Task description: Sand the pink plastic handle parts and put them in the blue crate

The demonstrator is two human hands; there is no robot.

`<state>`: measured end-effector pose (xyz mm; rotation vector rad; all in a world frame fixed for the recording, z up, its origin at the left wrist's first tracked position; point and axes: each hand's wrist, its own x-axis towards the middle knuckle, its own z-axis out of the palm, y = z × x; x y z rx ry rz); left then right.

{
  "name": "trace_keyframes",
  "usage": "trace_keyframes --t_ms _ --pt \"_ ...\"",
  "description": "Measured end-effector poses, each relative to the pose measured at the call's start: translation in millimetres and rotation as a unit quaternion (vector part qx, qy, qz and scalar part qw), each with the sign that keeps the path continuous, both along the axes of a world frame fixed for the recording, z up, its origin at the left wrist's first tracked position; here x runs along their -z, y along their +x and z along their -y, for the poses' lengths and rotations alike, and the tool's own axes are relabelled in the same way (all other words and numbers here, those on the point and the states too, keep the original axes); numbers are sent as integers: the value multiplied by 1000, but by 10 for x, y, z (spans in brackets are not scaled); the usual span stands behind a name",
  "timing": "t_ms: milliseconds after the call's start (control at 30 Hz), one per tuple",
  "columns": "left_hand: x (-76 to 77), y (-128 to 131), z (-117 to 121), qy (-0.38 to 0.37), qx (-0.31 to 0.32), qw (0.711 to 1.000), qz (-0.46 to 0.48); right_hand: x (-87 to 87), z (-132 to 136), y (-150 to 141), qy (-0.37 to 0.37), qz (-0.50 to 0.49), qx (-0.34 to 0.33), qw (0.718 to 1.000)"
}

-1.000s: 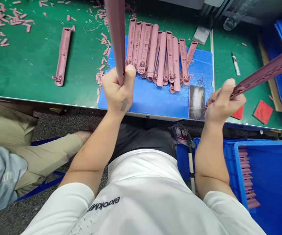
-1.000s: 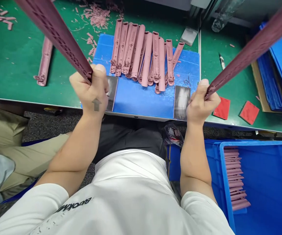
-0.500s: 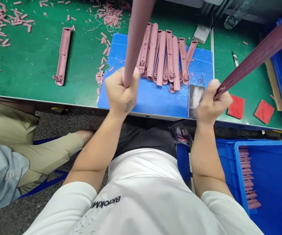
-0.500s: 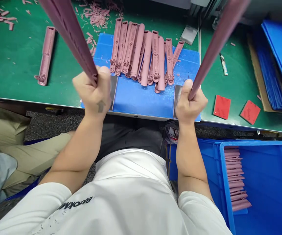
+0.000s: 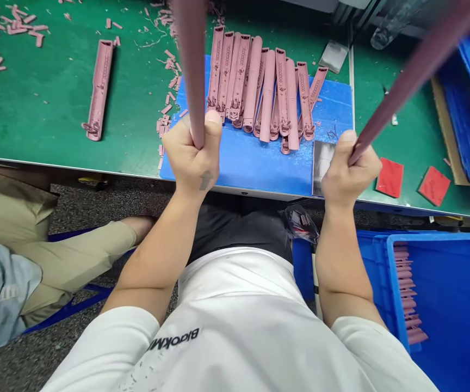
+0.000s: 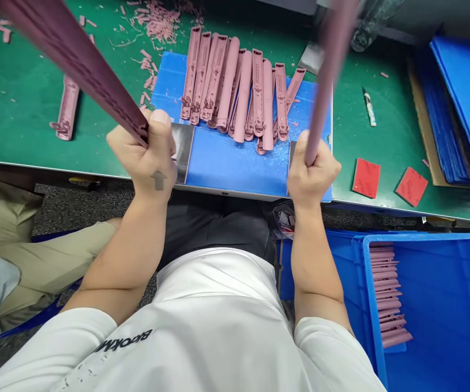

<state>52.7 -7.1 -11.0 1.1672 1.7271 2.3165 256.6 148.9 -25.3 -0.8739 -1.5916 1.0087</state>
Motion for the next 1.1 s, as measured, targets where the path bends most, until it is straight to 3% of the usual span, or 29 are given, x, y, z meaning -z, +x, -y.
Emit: trace_keyframes --t_ms 100,233,467,600,700,800,933,1033,1100 --pt "-16 5 6 -9 30 999 27 -10 43 -10 70 8 -7 998" --pt "-48 -29 65 50 2 998 47 -20 -59 117 81 -92 49 991" --pt "-38 -193 36 101 -17 994 40 13 -310 290 88 -188 59 976" --pt "-33 -208 37 79 1 994 76 -12 -311 261 62 -165 56 983" --pt "-18 -217 66 113 -21 991 68 -28 -312 261 81 -173 85 978" --pt "-5 -232 88 98 22 993 57 -28 -308 282 39 -153 56 986" --pt "-9 -259 86 128 4 989 74 -34 -288 283 51 -165 74 982" --pt "-19 -280 93 98 35 991 87 -48 -274 260 41 -156 33 986" --pt "-25 -295 105 108 6 992 70 -51 -277 244 52 -157 52 985"
